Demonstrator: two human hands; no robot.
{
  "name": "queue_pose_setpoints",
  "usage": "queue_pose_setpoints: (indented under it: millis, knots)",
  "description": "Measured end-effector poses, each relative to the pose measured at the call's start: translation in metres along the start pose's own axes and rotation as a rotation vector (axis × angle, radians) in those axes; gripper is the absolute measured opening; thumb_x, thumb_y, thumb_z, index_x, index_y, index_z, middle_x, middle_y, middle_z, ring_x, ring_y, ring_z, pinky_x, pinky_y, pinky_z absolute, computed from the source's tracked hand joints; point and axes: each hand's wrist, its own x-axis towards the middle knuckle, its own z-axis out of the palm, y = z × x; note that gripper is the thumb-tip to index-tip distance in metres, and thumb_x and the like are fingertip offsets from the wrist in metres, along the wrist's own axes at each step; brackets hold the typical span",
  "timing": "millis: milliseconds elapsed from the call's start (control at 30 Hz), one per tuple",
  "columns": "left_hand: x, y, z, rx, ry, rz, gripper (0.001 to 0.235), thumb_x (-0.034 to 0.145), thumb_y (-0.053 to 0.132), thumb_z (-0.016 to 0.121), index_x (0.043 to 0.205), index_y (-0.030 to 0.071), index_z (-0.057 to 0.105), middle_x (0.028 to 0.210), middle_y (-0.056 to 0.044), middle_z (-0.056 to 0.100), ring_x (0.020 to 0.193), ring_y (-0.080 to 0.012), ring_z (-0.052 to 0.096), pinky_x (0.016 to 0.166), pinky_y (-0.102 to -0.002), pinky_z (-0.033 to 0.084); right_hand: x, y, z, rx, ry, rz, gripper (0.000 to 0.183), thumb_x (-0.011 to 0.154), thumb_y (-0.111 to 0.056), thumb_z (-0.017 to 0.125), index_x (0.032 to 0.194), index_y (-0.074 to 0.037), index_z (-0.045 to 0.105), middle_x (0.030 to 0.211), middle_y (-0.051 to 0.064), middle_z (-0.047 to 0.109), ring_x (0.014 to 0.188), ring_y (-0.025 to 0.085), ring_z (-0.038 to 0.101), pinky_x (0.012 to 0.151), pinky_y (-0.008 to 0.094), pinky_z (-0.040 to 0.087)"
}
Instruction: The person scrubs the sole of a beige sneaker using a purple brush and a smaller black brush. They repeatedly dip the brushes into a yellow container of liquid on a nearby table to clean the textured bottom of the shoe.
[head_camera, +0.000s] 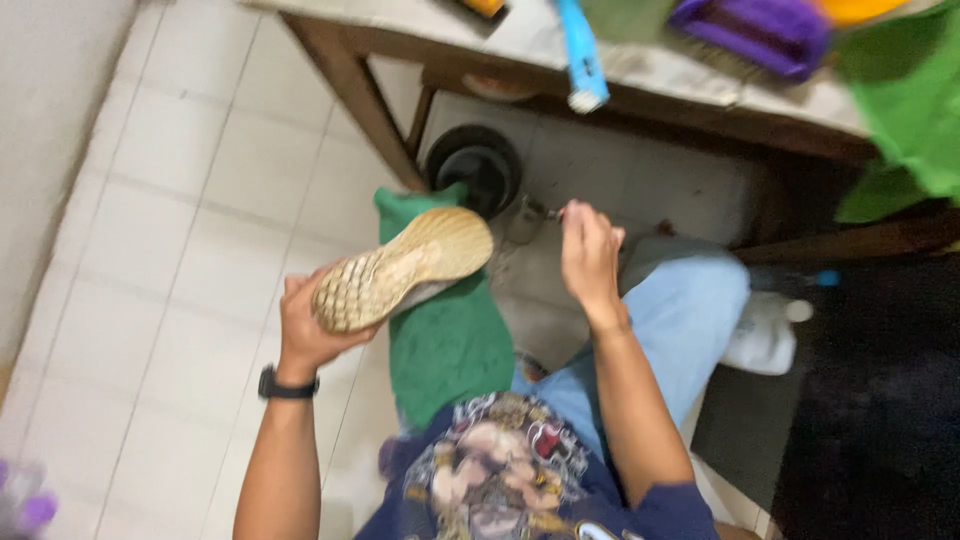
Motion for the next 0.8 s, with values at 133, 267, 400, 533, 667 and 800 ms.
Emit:
queue_pose_setpoints:
  millis: [133, 267, 400, 533, 667, 800]
  knots:
    - [0.017, 0.019, 0.018, -0.122, 0.032, 0.010, 0.094, 0.035, 0.056, 0.096, 0.117, 0.014, 0.076, 0.095, -0.008, 0.075, 0.087, -0.0220, 0.059, 0.088, -0.031, 0.052, 0.018, -0.078, -0.115, -0.014, 0.055, -0.168, 0.015, 0.102, -0.015, 0.057, 0.114, -0.014, 0.066, 0.104, 0.005, 0.072, 0.100, 0.030, 0.068, 0.094, 0.043, 0.042]
    - [0.023, 0.033, 0.038, -0.153, 0.083, 0.089, 0.094, 0.035, 0.055, 0.096, 0.120, 0.020, 0.077, 0.094, -0.004, 0.076, 0.087, -0.0211, 0.058, 0.092, -0.030, 0.049, 0.077, -0.117, -0.213, -0.309, 0.293, -0.564, 0.014, 0.108, 0.004, 0.056, 0.119, 0.000, 0.063, 0.109, 0.017, 0.065, 0.100, 0.043, 0.065, 0.096, 0.047, 0.047]
    - [0.029, 0.049, 0.039, -0.054, 0.045, 0.336, 0.087, 0.059, 0.054, 0.089, 0.129, 0.006, 0.066, 0.119, -0.001, 0.074, 0.080, -0.0163, 0.053, 0.085, -0.034, 0.032, 0.175, -0.098, -0.248, -0.546, 0.332, -0.712, 0.014, 0.103, 0.010, 0.068, 0.116, 0.007, 0.070, 0.107, 0.024, 0.063, 0.098, 0.043, 0.059, 0.086, 0.049, 0.047]
    - [0.025, 0.045, 0.037, -0.014, 0.060, 0.289, 0.090, 0.055, 0.053, 0.091, 0.131, 0.010, 0.067, 0.115, 0.004, 0.074, 0.084, -0.0169, 0.049, 0.087, -0.033, 0.035, 0.233, -0.075, -0.243, -0.880, 0.113, -0.493, 0.014, 0.098, -0.016, 0.072, 0.105, -0.018, 0.084, 0.100, 0.015, 0.070, 0.084, 0.040, 0.066, 0.070, 0.053, 0.054]
    - [0.019, 0.039, 0.027, 0.013, 0.040, 0.265, 0.095, 0.055, 0.059, 0.088, 0.133, 0.009, 0.066, 0.112, 0.004, 0.075, 0.082, -0.0153, 0.053, 0.088, -0.033, 0.034, 0.225, -0.079, -0.262, -0.853, 0.203, -0.590, 0.011, 0.102, -0.014, 0.076, 0.107, -0.016, 0.086, 0.098, 0.015, 0.072, 0.081, 0.037, 0.068, 0.065, 0.049, 0.055]
    - [0.017, 0.037, 0.016, 0.046, 0.029, 0.292, 0.084, 0.058, 0.054, 0.089, 0.127, 0.010, 0.068, 0.122, 0.003, 0.073, 0.085, -0.0105, 0.064, 0.088, -0.033, 0.030, 0.203, -0.069, -0.273, -0.775, 0.217, -0.638, 0.011, 0.103, -0.010, 0.078, 0.109, -0.013, 0.087, 0.105, 0.011, 0.076, 0.092, 0.035, 0.069, 0.071, 0.047, 0.056]
